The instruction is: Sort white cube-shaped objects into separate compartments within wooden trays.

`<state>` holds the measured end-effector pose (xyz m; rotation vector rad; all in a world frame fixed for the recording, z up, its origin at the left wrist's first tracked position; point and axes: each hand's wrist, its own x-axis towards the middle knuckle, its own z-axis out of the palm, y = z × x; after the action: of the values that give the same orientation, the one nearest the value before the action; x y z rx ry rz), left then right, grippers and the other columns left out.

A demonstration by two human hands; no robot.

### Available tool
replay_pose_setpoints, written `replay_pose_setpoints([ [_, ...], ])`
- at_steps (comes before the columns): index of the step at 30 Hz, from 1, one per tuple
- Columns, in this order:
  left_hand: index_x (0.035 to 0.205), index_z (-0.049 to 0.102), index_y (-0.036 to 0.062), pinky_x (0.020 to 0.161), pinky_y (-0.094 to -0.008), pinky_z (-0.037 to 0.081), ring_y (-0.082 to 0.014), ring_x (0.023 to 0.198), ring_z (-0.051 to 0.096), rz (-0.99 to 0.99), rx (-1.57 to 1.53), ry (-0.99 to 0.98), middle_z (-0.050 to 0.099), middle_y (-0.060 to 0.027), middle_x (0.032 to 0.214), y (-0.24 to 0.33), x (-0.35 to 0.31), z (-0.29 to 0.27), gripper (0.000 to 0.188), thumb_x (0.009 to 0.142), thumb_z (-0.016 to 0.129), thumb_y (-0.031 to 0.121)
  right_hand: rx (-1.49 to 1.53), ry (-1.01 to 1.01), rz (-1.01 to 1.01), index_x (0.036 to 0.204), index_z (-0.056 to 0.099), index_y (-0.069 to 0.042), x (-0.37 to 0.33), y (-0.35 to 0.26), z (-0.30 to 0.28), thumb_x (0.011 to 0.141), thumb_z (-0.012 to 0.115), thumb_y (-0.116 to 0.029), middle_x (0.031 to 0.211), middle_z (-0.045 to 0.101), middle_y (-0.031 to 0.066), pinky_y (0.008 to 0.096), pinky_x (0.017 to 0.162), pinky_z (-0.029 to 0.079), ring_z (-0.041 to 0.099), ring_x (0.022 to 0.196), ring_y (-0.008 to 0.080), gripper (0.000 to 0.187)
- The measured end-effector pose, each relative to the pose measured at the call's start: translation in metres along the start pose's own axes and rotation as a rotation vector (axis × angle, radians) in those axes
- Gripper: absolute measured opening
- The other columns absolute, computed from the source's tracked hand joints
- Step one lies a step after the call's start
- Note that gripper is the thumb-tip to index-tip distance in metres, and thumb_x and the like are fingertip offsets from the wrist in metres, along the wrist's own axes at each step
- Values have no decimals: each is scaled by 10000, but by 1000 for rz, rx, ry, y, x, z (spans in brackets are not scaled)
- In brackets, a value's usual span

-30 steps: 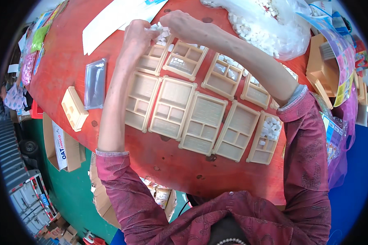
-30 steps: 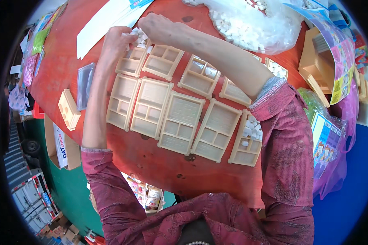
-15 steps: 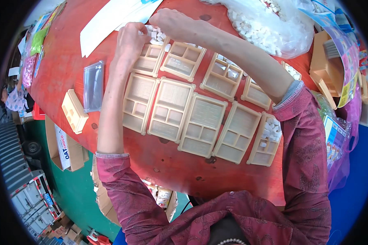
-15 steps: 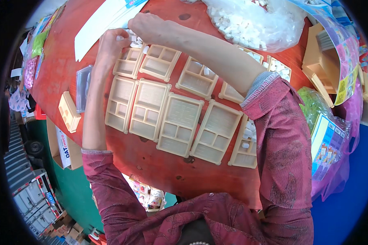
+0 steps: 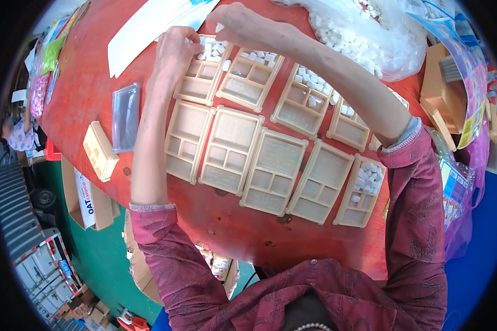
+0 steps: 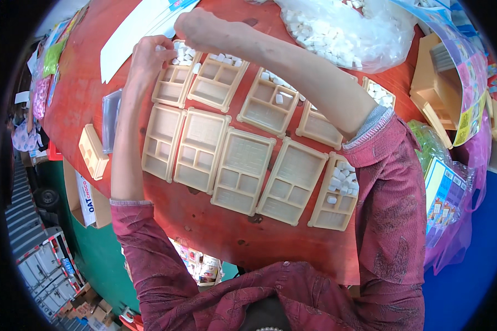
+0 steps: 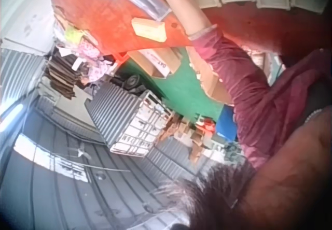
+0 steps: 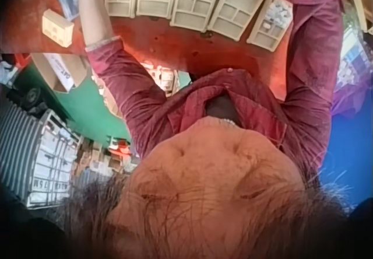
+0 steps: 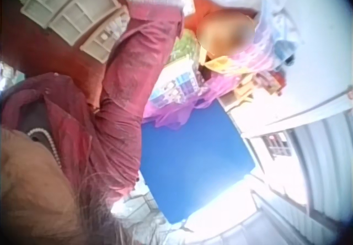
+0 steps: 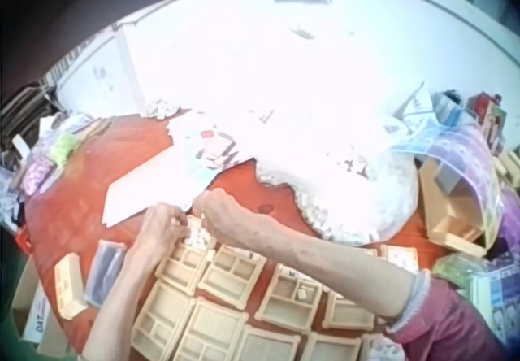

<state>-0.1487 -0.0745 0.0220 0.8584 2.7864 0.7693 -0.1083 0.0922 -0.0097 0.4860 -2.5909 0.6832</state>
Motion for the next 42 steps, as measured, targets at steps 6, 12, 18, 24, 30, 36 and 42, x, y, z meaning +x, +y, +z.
replay_pose_setpoints([
  [6,827,640,-52,600,-344,480,-192,584,592,-33,29,-35,613,-135,653,6,-1,-3,194,725,732,85,-65,-166,99,956,605,55,-6,-16,-8,731,676,23,864,629,223,419,702,529,643,837,360,238],
  [12,816,640,-20,515,-289,390,-128,553,526,-19,-131,-98,577,-69,614,-4,0,-9,195,720,756,104,28,-132,69,887,612,38,-6,-18,-6,676,661,49,843,649,226,437,699,545,658,842,373,218],
  [18,798,647,-13,500,-261,374,-98,549,517,-50,-338,-103,568,-49,588,-13,-1,-10,133,736,728,72,37,-92,-16,876,606,42,-10,-13,-5,697,725,-27,834,642,195,432,722,538,649,857,361,226],
  [24,793,660,-11,512,-277,413,-96,538,534,-78,-295,-62,569,-42,567,-25,0,-5,75,755,687,48,29,-102,61,1007,615,44,-9,-14,-4,762,679,-4,884,643,220,412,728,522,649,874,347,258],
  [30,781,667,-18,523,-310,436,-126,498,530,-55,-96,31,562,-66,543,-8,-12,0,84,760,678,62,43,-47,52,845,598,26,-9,-10,4,705,737,-66,819,632,193,440,704,529,642,840,373,218],
  [36,754,668,3,484,-268,381,-93,495,491,-18,-94,53,572,-40,540,-3,-14,1,79,777,678,77,-65,102,-23,867,620,31,-3,9,3,742,690,-80,779,636,181,397,627,528,658,756,322,182],
  [42,762,668,-9,486,-285,401,-107,498,514,4,-9,94,589,-58,566,3,-17,3,94,778,678,83,123,32,60,712,587,-2,-17,15,-16,703,595,-49,703,591,203,417,568,475,605,671,373,49],
])
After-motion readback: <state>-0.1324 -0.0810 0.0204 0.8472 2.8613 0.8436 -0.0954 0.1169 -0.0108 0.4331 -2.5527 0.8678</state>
